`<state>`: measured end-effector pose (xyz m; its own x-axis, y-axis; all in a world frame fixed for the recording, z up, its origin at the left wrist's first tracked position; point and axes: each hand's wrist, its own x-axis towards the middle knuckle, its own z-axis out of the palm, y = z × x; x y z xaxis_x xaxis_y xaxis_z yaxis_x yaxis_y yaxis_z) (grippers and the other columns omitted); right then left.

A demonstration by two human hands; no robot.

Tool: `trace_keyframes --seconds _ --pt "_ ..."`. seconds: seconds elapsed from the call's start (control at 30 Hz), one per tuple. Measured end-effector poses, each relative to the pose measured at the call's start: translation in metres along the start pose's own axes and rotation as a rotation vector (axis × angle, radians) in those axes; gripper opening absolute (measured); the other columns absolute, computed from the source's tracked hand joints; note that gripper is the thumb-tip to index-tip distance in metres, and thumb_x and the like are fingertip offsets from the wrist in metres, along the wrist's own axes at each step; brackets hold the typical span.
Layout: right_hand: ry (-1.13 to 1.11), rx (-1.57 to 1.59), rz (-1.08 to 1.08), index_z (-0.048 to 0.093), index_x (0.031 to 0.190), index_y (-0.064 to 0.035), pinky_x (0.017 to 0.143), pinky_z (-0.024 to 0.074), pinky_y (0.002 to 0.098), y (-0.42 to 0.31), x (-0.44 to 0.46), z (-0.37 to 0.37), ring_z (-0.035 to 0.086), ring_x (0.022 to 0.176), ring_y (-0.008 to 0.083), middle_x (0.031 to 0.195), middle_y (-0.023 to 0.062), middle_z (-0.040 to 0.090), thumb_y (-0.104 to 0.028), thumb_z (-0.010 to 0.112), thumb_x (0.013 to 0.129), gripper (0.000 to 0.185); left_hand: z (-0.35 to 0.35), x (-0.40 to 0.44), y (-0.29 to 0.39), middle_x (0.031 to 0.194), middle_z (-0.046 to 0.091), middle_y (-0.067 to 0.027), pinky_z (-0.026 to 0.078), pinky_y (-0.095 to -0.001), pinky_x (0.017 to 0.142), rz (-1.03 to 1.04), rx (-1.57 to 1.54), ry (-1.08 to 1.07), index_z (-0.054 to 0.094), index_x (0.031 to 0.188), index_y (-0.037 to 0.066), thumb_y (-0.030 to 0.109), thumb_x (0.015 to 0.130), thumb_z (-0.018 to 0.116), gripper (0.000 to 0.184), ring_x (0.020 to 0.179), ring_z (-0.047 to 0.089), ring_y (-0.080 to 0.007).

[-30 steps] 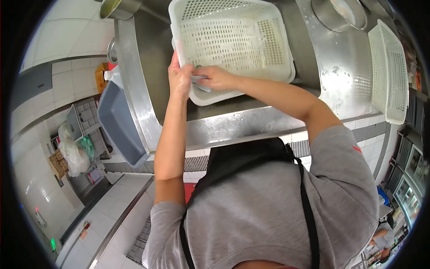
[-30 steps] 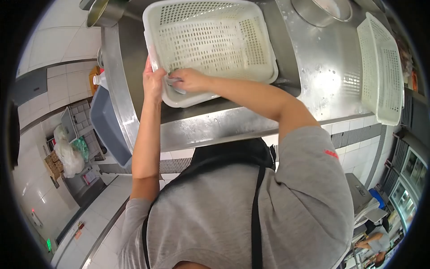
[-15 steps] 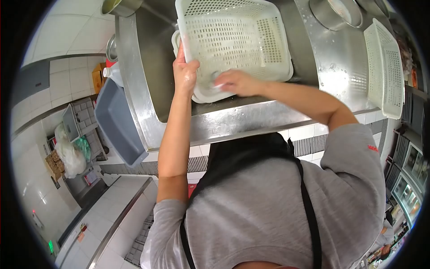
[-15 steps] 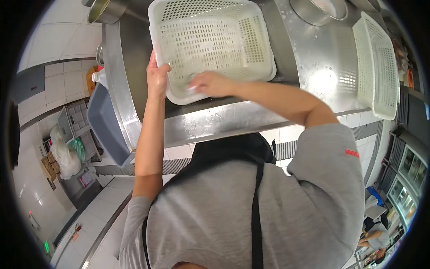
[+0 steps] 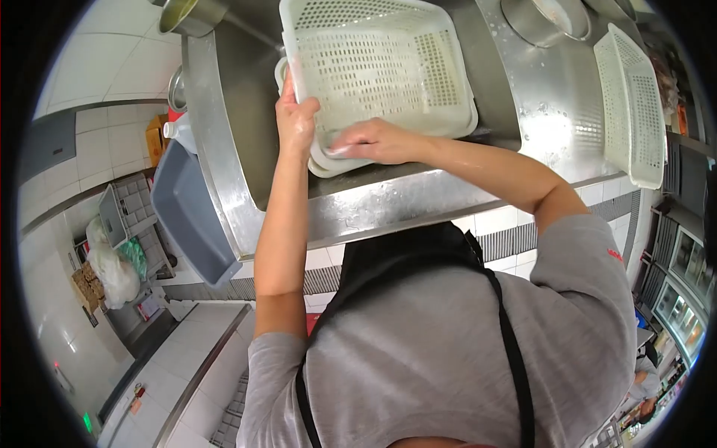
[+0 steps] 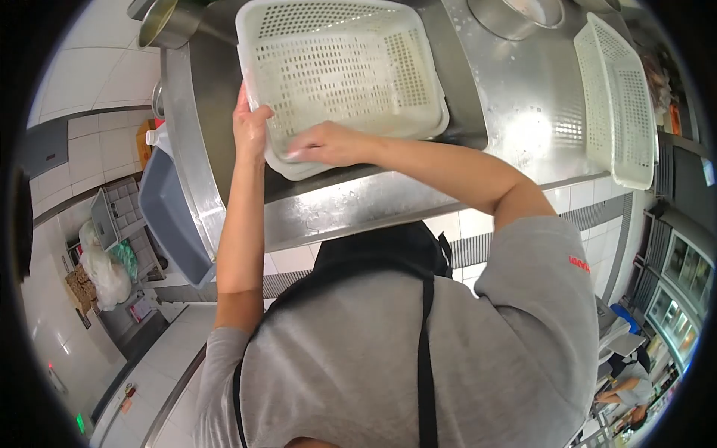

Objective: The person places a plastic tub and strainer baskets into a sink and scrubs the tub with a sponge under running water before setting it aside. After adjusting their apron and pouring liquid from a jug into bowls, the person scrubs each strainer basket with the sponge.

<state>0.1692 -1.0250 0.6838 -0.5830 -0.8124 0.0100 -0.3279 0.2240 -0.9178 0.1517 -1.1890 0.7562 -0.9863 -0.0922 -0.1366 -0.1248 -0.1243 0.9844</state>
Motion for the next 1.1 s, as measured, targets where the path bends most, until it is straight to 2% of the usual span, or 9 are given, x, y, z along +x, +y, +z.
trace_keyframes --seconds 0.13,0.33,0.47,0.57,0.7,0.93,1.0,1.07,1.1 --pt "0.19 -0.039 -0.094 0.058 0.104 -0.0059 0.085 0.0428 0.0347 0.06 -0.012 0.0 0.056 0.092 0.0277 0.095 0.012 0.061 -0.027 0.046 0.086 0.03 -0.002 -0.005 -0.005 0.118 0.049 -0.0049 0.032 -0.0247 0.093 0.071 0.058 0.035 0.034 0.13 0.003 -0.007 0.059 0.037 0.072 0.109 0.046 -0.0143" --pt "-0.173 -0.46 0.853 0.057 0.106 -0.0065 0.091 0.0352 0.0391 0.073 0.002 -0.016 0.047 0.106 0.0316 0.113 0.0176 0.052 -0.025 0.039 0.084 0.034 -0.006 0.003 -0.01 0.121 0.047 -0.0074 0.034 -0.0276 0.093 0.064 0.005 0.009 0.035 0.129 0.003 -0.005 0.057 0.039 0.073 0.112 0.044 -0.0181" --pt "0.162 -0.042 -0.005 0.059 0.098 -0.0071 0.088 0.0368 0.0399 -0.014 0.036 0.023 0.05 0.099 0.0301 0.097 0.0142 0.058 -0.012 0.043 0.077 0.027 0.0 0.004 -0.002 0.122 0.046 -0.0082 0.034 -0.0275 0.093 0.07 0.004 -0.022 0.034 0.129 0.002 -0.003 0.057 0.039 0.072 0.112 0.044 -0.0187" --pt "0.156 -0.169 -0.097 0.059 0.092 -0.0067 0.088 0.0371 0.04 0.09 0.014 0.006 0.05 0.095 0.0293 0.093 0.0128 0.057 -0.006 0.049 0.073 0.022 0.0 -0.008 -0.001 0.121 0.046 -0.0054 0.032 -0.0241 0.092 0.074 0.002 -0.004 0.034 0.13 0.003 -0.004 0.059 0.039 0.071 0.11 0.044 -0.0142" --pt "-0.1 -0.453 0.765 0.061 0.096 -0.0062 0.085 0.0384 0.0413 0.167 -0.025 -0.031 0.051 0.093 0.0318 0.098 0.014 0.057 -0.01 0.059 0.066 0.03 -0.004 -0.005 -0.008 0.12 0.047 -0.0069 0.033 -0.0259 0.092 0.03 -0.029 0.065 0.035 0.129 0.003 -0.002 0.065 0.042 0.065 0.109 0.045 -0.0154" --pt "0.35 -0.077 -0.391 0.059 0.092 -0.0078 0.083 0.0388 0.0402 0.047 0.067 0.019 0.049 0.097 0.0293 0.102 0.014 0.053 -0.013 0.06 0.069 0.024 -0.005 -0.006 -0.018 0.118 0.049 -0.0072 0.033 -0.0285 0.092 -0.082 -0.216 0.187 0.037 0.127 0.003 0.013 0.084 0.049 0.045 0.108 0.046 -0.0169" --pt "0.453 -0.633 -0.492 0.059 0.094 -0.0085 0.084 0.0395 0.0393 0.102 0.043 -0.007 0.05 0.097 0.0264 0.103 0.0137 0.054 -0.01 0.056 0.071 0.023 -0.008 -0.006 -0.017 0.12 0.047 -0.0075 0.033 -0.0292 0.093 -0.093 -0.196 0.158 0.034 0.128 0.004 0.016 0.085 0.048 0.047 0.108 0.046 -0.0181" --pt "0.335 -0.624 0.568 0.059 0.096 -0.0089 0.087 0.038 0.038 0.128 0.012 -0.039 0.05 0.1 0.0243 0.108 0.0129 0.054 -0.008 0.051 0.073 0.024 -0.01 -0.007 -0.021 0.122 0.046 -0.008 0.033 -0.0291 0.093 -0.122 -0.157 0.187 0.032 0.129 0.004 0.018 0.086 0.046 0.047 0.109 0.045 -0.0183" --pt "0.333 -0.627 0.573 0.059 0.096 -0.0089 0.087 0.038 0.038 0.122 0.014 -0.042 0.05 0.1 0.0243 0.108 0.0129 0.054 -0.008 0.051 0.073 0.024 -0.014 -0.006 -0.026 0.123 0.045 -0.008 0.033 -0.0289 0.093 -0.111 -0.131 0.184 0.031 0.129 0.003 0.02 0.088 0.045 0.047 0.109 0.045 -0.0182"
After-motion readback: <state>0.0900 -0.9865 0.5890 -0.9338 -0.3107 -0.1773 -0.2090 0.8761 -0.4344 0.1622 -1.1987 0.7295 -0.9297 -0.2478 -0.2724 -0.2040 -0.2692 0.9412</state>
